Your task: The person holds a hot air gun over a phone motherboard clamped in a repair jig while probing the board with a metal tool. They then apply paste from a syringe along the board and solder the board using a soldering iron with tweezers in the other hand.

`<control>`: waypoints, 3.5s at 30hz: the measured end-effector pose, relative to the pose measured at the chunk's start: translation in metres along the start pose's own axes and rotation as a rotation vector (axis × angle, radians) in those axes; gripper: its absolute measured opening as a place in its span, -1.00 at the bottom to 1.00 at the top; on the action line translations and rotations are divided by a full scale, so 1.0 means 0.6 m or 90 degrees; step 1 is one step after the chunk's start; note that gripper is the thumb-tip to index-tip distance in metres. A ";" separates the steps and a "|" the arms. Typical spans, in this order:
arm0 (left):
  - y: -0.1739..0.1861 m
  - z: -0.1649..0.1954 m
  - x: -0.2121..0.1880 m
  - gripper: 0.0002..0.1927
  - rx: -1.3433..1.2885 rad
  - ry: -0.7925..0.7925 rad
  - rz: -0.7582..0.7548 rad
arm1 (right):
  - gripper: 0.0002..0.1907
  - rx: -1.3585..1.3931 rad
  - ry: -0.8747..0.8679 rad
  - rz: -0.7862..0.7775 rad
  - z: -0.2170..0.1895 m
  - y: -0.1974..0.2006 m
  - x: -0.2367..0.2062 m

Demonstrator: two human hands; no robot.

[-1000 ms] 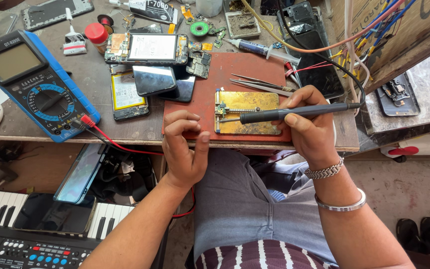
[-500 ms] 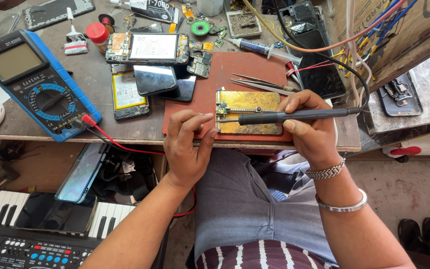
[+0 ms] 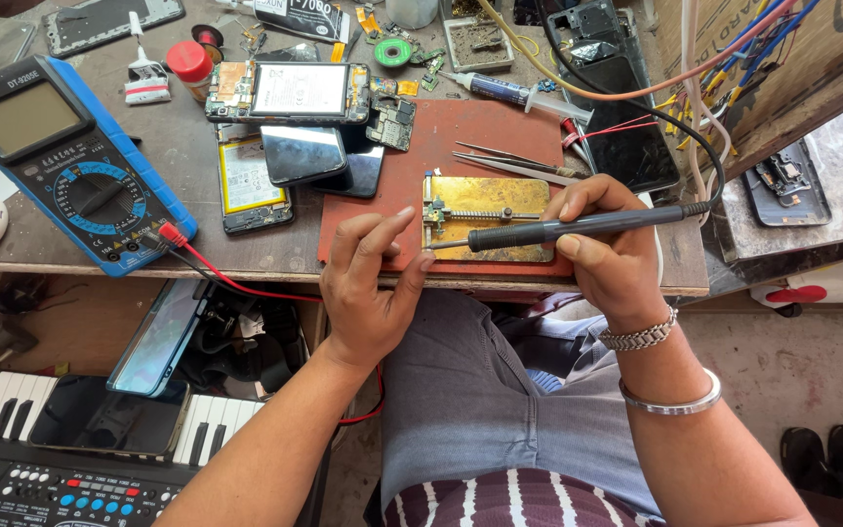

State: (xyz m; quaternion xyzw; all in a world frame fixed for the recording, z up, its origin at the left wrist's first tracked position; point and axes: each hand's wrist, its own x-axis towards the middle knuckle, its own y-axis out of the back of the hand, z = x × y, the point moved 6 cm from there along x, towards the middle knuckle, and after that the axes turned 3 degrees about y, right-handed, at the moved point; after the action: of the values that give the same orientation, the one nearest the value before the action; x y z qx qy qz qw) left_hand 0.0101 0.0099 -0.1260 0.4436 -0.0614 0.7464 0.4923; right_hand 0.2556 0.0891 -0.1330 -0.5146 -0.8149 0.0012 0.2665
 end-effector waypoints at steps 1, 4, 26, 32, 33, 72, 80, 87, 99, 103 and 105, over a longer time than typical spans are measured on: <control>0.001 0.000 0.000 -0.58 -0.001 -0.001 -0.003 | -0.70 -0.001 0.001 0.000 0.000 -0.001 0.000; 0.001 0.001 0.001 -0.52 0.013 -0.005 -0.006 | -0.70 -0.007 0.006 0.000 -0.001 -0.001 0.000; 0.001 -0.019 -0.016 -0.61 -0.065 -0.009 -0.001 | -0.71 -0.009 0.008 -0.002 0.001 0.000 0.000; 0.006 -0.014 -0.013 -0.85 -0.088 -0.049 0.029 | -0.71 0.013 0.009 0.008 0.003 0.002 0.001; 0.007 -0.014 -0.011 -0.78 -0.110 -0.042 0.027 | -0.71 0.012 0.009 0.009 0.003 0.001 0.000; 0.007 0.013 0.011 -0.81 -0.058 -0.067 0.005 | -0.69 -0.007 -0.003 0.026 0.001 -0.002 -0.001; 0.005 0.001 0.003 -0.79 -0.086 -0.034 0.008 | -0.70 0.038 0.016 0.019 0.003 0.006 0.002; 0.006 0.008 0.009 -0.77 -0.074 -0.024 -0.003 | -0.71 0.000 0.008 -0.004 0.000 0.000 0.001; 0.010 0.017 0.015 -0.87 -0.046 -0.031 0.003 | -0.81 -0.026 0.027 -0.063 -0.011 -0.009 0.001; 0.009 0.015 0.014 -0.87 -0.042 -0.030 0.007 | -0.83 -0.031 0.031 -0.068 -0.011 -0.010 0.001; 0.009 0.014 0.013 -0.86 -0.039 -0.029 0.009 | -0.82 -0.029 0.031 -0.065 -0.011 -0.011 0.000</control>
State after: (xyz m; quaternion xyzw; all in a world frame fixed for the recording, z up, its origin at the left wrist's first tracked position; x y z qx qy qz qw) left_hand 0.0097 0.0082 -0.1133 0.4449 -0.0989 0.7372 0.4987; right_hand 0.2529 0.0843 -0.1256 -0.4780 -0.8333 -0.0435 0.2742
